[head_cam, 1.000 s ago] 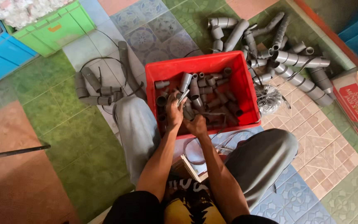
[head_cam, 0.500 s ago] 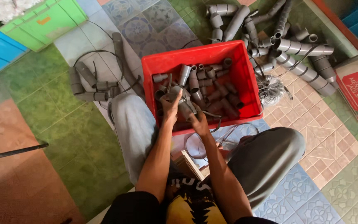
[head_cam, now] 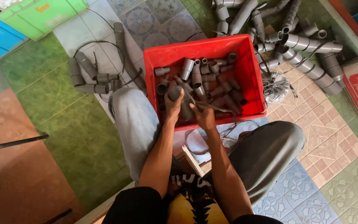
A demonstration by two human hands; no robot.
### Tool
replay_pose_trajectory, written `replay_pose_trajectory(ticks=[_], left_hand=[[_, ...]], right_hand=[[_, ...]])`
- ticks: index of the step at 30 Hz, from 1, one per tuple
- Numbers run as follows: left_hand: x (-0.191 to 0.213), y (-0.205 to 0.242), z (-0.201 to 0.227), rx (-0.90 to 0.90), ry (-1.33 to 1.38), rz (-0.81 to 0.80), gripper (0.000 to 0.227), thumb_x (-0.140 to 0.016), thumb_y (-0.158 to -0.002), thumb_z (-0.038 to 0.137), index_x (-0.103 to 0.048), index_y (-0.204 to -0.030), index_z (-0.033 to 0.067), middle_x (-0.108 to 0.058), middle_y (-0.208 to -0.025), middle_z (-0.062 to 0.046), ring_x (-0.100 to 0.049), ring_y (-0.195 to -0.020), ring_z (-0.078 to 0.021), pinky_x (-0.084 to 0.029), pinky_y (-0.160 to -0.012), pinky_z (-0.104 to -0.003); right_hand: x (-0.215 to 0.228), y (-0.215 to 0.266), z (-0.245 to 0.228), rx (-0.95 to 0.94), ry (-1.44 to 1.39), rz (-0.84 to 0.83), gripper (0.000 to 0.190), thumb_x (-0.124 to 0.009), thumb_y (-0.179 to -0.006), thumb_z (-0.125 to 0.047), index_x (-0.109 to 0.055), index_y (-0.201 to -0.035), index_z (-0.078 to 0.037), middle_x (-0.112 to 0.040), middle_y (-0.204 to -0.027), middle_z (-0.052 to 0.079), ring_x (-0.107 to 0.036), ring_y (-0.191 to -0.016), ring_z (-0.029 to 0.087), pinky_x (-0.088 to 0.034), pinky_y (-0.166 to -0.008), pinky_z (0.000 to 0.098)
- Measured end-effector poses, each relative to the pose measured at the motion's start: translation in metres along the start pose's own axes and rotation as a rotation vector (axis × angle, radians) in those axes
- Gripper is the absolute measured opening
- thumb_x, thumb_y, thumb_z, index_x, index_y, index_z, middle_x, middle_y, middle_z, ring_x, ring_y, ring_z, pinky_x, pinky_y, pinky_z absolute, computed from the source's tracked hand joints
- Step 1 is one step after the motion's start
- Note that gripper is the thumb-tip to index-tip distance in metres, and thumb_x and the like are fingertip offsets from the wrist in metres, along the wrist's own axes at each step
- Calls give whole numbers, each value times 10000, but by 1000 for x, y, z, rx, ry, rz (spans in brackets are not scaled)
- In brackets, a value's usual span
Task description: The person sits on the floor and sorts through a red crate filled with metal pipe fittings. They pick up individual fittings, inspect them, and place them back into the crate or onto the floor.
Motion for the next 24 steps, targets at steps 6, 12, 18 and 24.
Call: replay_pose_trajectory(ticks=[6, 12, 18, 24], left_hand=[[5, -8, -12, -152, -151, 91, 978, -861, -756, 538, -386, -1406, -18, -412, -1354, -294, -398, -1342, -426, -266, -1138, -521], [8, -5, -21, -74, -334, 77, 947, -841, -663, 712, -454, -1371, 216, -507, -1355, -136, -510, -1296, -292, -387, -1049, -464], [-5, 4, -7, -178, -164, -89, 840, -887, -753, 531, -462, -1329, 90, -518, -1214, -201, -537, -1170, -368, -391, -969, -499], [-14, 14, -27, -213, -156, -164, 624, -924, -694, 476, -638, -1142, 149, -621, -1087, -68, -586, -1040, -191, -444, -872, -403]], right_hand=[[-1, 2, 1, 137, -17, -58, 371, -651, -990, -225, -649, -664, -49, -582, -600, 174, -588, -596, 299, -473, -609, 386], [6, 6, -13, 152, 1, -11, 339, -660, -987, -252, -702, -710, -60, -636, -654, 180, -659, -704, 324, -505, -686, 393], [7, 1, -15, 196, -115, 33, 261, -617, -1029, -188, -762, -853, -61, -661, -730, 137, -584, -722, 198, -490, -733, 379], [7, -1, -19, 316, -159, 123, 168, -669, -969, -74, -789, -853, -52, -696, -786, 135, -678, -796, 261, -521, -819, 357]])
Point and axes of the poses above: each hand's wrist, its own y-axis away from the middle knuckle, its own x-axis out of the back of the hand, z = x × y, the point moved 5 cm from there along -y, towards the middle knuckle
